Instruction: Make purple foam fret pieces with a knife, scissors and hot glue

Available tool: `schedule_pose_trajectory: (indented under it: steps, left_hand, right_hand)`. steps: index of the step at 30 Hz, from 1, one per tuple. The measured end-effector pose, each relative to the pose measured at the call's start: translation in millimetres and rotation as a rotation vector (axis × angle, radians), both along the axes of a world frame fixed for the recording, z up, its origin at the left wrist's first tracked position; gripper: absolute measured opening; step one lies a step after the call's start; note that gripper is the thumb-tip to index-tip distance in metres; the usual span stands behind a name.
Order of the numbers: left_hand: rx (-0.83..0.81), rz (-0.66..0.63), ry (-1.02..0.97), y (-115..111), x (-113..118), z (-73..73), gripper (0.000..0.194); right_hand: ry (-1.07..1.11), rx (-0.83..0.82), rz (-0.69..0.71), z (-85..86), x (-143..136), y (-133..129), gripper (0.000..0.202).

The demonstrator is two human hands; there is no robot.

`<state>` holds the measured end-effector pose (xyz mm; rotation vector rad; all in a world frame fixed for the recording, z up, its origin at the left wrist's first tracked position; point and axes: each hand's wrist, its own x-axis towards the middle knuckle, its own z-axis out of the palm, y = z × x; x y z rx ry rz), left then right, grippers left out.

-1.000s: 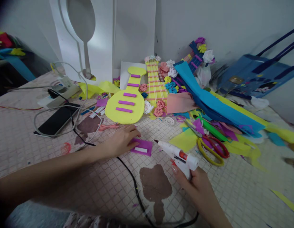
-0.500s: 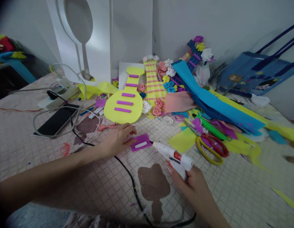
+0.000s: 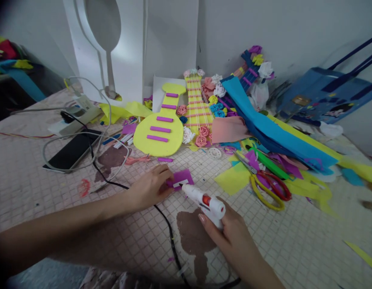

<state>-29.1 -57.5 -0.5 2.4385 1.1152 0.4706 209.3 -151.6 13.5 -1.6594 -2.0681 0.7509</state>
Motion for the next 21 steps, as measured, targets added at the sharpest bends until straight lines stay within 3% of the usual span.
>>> schedule_pose_trajectory:
  steps: [7,21]
  left_hand:
    - [-0.004,0.011,0.036,0.0,1.5,-1.8,0.007]
    - [-0.002,0.021,0.036,-0.8,2.5,-0.9,0.01]
  right_hand:
    - [-0.089,0.064,0.084,2.0,-8.6,3.1,0.019]
    - [-0.153,0.072,0.073,-1.0,-9.6,3.2,0.024]
